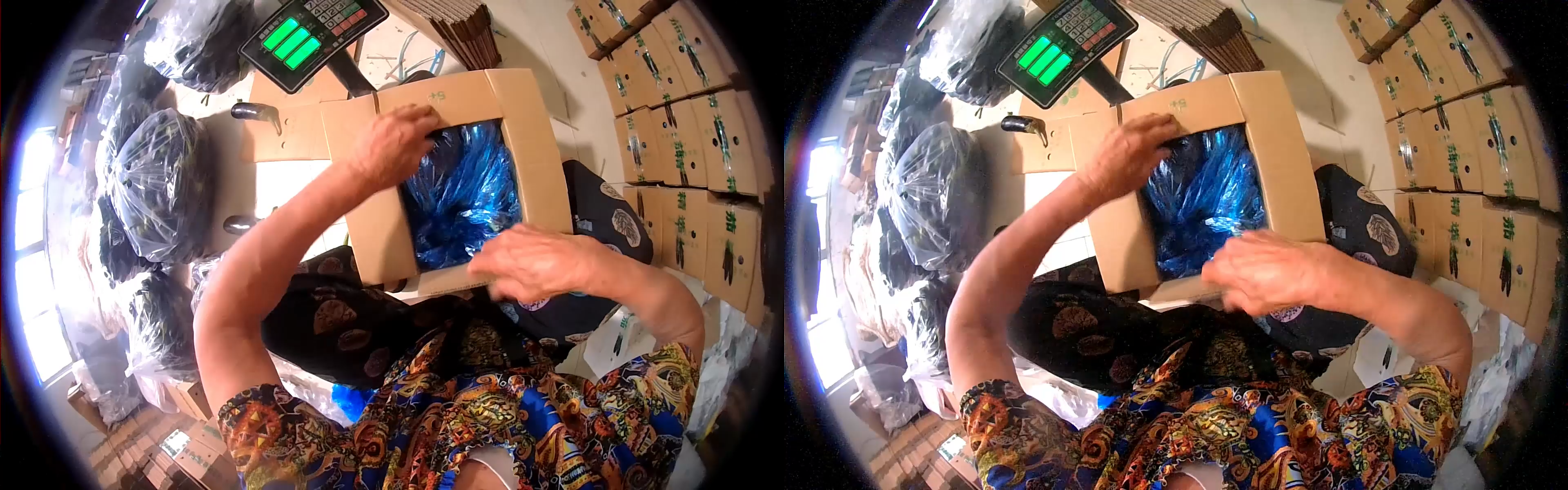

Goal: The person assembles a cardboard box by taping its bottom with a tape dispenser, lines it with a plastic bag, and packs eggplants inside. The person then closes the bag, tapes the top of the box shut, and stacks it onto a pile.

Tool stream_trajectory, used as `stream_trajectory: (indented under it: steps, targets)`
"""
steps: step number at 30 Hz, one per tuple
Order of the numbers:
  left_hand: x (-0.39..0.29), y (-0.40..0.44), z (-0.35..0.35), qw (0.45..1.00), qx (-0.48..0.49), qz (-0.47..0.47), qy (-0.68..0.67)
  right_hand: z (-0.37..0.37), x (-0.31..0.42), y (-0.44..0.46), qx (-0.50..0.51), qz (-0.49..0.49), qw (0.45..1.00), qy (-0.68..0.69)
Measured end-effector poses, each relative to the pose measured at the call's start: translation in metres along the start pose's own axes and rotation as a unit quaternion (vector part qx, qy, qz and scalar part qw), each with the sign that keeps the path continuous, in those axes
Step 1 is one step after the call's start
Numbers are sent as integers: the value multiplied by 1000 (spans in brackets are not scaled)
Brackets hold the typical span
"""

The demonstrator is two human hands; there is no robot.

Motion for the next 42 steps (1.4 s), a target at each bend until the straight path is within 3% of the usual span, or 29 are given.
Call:
stream_trajectory:
  steps: [3, 4, 5, 8, 13, 16, 17, 18, 19, 21, 22, 25, 26, 27, 29, 32, 35, 37, 38, 41, 42]
  targets:
    - [-9, -6, 7, 1000, 17, 1, 25, -10, -23, 9, -79, 66, 995, -1]
    - [-11, -8, 9, 999, 25, -12, 33, -13, -40, 14, -142, 91, 985, 22]
    - [-12, -11, 9, 998, 33, -25, 43, -23, -50, 12, -242, 86, 966, -39]
    - [-12, -10, 18, 989, 118, -85, 13, -22, -74, 22, -196, 177, 960, -89]
    - [-19, -21, 35, 988, 82, -78, 103, -22, -74, 15, -264, 224, 917, -198]
    - [-13, -24, 38, 989, 81, -81, 89, -40, -114, -35, -428, 330, 802, -255]
    - [-12, -24, 38, 990, 80, -79, 86, -26, -161, -51, -427, 410, 779, -207]
    - [-13, -22, 38, 991, 81, -71, 85, 1, -210, -60, -373, 407, 834, -23]
    - [-13, -21, 37, 990, 86, -73, 85, 14, -223, -61, -309, 388, 854, 160]
    - [-11, -23, 37, 989, 89, -88, 81, 11, -189, -65, -362, 319, 825, 295]
    - [-10, -22, 38, 991, 83, -82, 72, -22, -152, -69, -412, 343, 827, 168]
    - [-6, -26, 37, 991, 88, -77, 57, -48, -84, -36, -348, 292, 890, -31]
    - [-5, -26, 36, 991, 90, -82, 57, -46, -81, -30, -439, 235, 859, -119]
    - [-6, -25, 36, 991, 89, -88, 55, -47, -74, -27, -502, 199, 834, -113]
    - [-5, -24, 32, 994, 75, -79, 33, -34, -71, -12, -546, 219, 798, -131]
    - [-5, -25, 21, 993, 99, -45, 46, -13, -69, 24, -451, 260, 828, -207]
    - [25, -30, -11, 996, -74, -45, -32, -10, -96, 16, -495, 337, 768, -228]
    - [55, -51, -55, 961, -248, -123, -22, -4, -124, 17, -492, 366, 780, -125]
    - [86, -65, -54, 916, -260, -269, -143, -4, -127, 19, -495, 362, 786, -72]
    - [90, -88, -19, 832, -167, -262, -459, -9, -133, 20, -508, 329, 796, -18]
    - [73, -77, -18, 746, -228, -225, -583, -7, -134, 18, -515, 322, 794, -21]
Point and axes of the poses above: each hand's wrist, its own y-axis towards the middle knuckle, its own z-axis out of the palm, x = y × z, the point moved 7 cm from there along y, towards the middle knuckle, and after that the axes turned 15 degrees about -y, right-handed, at the moved point
